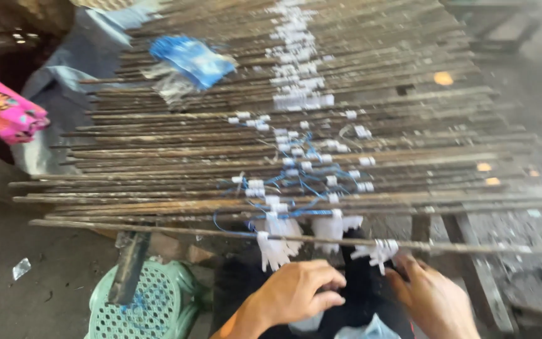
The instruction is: The person assembles bundles of white candles by threading them onto thin wooden rods and tying them in place with blue string.
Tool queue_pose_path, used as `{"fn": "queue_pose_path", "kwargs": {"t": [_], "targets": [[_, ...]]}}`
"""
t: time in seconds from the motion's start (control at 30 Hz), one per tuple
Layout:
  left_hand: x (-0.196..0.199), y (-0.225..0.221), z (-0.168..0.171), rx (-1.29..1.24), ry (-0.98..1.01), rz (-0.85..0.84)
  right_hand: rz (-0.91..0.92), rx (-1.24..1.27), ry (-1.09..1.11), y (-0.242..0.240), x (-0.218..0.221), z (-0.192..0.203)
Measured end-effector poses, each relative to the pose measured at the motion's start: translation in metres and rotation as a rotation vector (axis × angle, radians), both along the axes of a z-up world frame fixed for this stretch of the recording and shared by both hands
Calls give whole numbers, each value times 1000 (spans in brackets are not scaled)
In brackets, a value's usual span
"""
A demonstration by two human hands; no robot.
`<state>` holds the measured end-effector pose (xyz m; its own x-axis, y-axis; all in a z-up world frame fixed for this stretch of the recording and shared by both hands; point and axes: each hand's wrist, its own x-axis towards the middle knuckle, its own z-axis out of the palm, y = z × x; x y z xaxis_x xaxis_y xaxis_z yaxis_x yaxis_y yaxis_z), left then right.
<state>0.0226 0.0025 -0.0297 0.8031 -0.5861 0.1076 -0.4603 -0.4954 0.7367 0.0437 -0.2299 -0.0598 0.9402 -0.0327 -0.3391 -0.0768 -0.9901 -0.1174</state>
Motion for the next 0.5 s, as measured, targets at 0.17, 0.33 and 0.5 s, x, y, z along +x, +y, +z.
{"fn": "queue_pose_path", "kwargs": {"t": [0.17, 0.33, 0.5], "targets": [[14, 28, 52, -125, -58, 119, 99, 270, -241, 1, 15, 50], [82, 53, 61, -121, -384, 229, 431, 448, -670, 40, 83, 95], [224, 94, 5, 191, -548, 596, 381, 391, -762, 87, 184, 86]]}}
